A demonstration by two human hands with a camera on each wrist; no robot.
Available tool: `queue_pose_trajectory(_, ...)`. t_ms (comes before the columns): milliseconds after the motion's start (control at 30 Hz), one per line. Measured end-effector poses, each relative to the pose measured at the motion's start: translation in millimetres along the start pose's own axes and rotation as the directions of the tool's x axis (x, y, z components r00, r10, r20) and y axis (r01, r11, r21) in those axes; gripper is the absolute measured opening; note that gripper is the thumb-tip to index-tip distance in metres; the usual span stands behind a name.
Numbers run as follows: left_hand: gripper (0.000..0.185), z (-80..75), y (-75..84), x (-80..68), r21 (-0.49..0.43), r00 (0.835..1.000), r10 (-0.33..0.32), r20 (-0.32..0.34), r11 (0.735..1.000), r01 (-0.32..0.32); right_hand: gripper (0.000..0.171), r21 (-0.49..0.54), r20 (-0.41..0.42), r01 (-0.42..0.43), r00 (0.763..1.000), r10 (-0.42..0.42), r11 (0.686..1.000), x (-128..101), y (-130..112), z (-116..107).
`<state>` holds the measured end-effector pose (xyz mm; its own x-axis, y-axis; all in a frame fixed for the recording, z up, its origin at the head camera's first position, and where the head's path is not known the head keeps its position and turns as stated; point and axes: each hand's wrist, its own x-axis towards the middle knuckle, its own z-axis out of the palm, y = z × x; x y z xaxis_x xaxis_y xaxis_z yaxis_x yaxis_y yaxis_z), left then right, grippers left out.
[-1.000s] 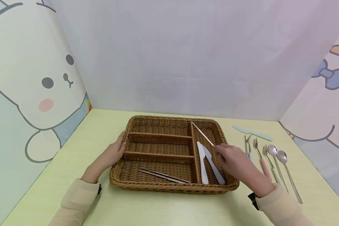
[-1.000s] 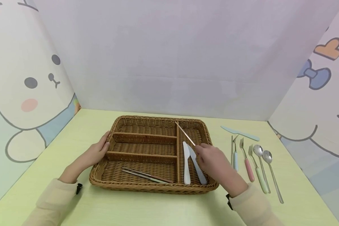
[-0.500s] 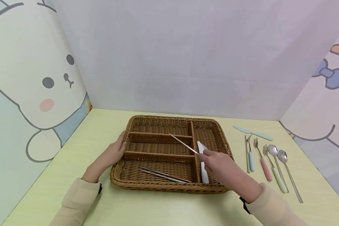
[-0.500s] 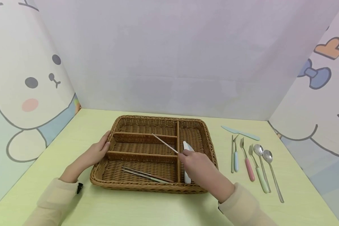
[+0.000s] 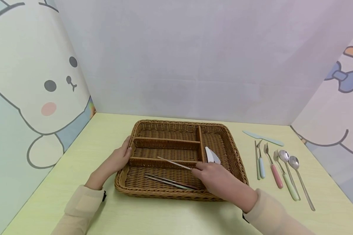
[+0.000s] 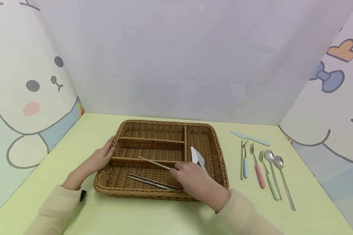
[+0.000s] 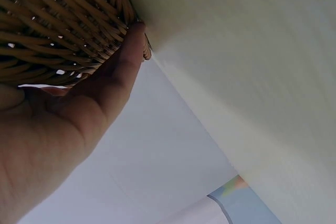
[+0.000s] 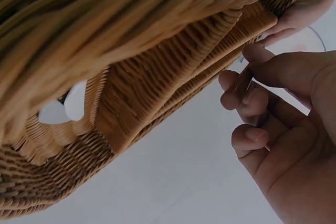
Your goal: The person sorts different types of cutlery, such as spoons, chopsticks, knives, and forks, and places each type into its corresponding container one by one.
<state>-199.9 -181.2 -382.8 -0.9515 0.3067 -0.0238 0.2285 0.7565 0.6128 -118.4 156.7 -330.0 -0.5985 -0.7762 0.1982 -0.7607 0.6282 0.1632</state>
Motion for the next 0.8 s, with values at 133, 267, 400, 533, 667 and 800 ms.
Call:
queue_pose_trajectory(133, 0.058, 0.5, -0.8, 0.4, -0.010, 1.000, -0.002, 0.005, 1.000, 0.002, 0.025, -0.028, 0.058, 0.025, 0.998, -0.023, 0.999, 4.3, -4.8, 2.2)
queue_pose_trajectory(267, 0.058, 0.8, -0.9, 0.8, -0.002, 1.000, 0.001, -0.001, 1.000, -0.001, 0.026, -0.046, 0.086, 0.037, 0.996, -0.033, 0.998, 7.5, -8.2, 5.3)
queue_pose_trajectory(400, 0.057, 0.8, -0.8, 0.7, 0.002, 1.000, 0.005, -0.004, 1.000, -0.005, 0.024, -0.045, 0.115, 0.033, 0.993, -0.028, 0.998, 10.2, -10.0, 8.6)
queue_pose_trajectory(533, 0.057, 0.1, 0.2, 0.2, -0.011, 1.000, 0.000, 0.000, 1.000, 0.000, 0.023, -0.055, 0.147, 0.035, 0.989, -0.027, 0.998, 14.6, -11.2, 13.4)
queue_pose_trajectory(667, 0.057, -0.3, 1.0, -0.3, -0.011, 1.000, -0.006, 0.002, 1.000, 0.006, 0.021, -0.058, 0.147, 0.046, 0.988, -0.037, 0.997, 19.3, -12.7, 17.9)
queue_pose_trajectory(800, 0.057, -1.1, 2.3, -1.0, 0.000, 1.000, -0.005, -0.003, 1.000, 0.005, 0.018, -0.040, 0.160, 0.043, 0.986, -0.036, 0.998, 23.1, -14.4, 21.1)
